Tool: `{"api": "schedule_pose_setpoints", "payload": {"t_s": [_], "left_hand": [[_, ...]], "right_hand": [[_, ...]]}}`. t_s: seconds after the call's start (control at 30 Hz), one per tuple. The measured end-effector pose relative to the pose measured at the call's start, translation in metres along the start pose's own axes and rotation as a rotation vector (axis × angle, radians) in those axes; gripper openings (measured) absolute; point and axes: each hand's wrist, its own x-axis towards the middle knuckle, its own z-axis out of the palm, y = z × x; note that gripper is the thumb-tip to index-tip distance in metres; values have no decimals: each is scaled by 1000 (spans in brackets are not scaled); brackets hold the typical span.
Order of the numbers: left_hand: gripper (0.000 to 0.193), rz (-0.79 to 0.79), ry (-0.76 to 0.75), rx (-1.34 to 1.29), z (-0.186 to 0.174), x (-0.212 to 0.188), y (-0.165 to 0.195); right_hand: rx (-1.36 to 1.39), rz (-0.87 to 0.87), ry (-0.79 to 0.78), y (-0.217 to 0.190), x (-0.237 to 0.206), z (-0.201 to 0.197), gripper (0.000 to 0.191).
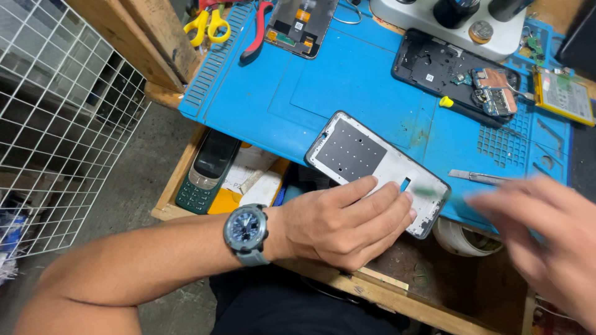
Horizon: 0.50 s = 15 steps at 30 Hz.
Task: The person disassembles a mobile phone frame and internal components, scrapes adhesive and debris along the inner side rails with a thin tool, and applies double-sided adhesive strip to the interior panel.
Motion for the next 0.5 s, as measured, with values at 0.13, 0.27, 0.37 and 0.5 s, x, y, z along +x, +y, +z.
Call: {"api": "schedule_pose_setpoints", "payload": {"t_s": [0.13,0.27,0.37,0.5], "left_hand": [[22,23,41,11,5,-2,1],[21,-3,73,19,3,-4,-2],[21,-24,95,8,4,-6,-4],[17,-44,134,5,4,-6,-3]], "right_hand": [[-384,-193,325,-67,67,-20,23],[100,-125,260,-58,63,-25,12],[72,-53,98,-30,49,-11,16],[-3,14,2,-15,43,-9,21]]}}
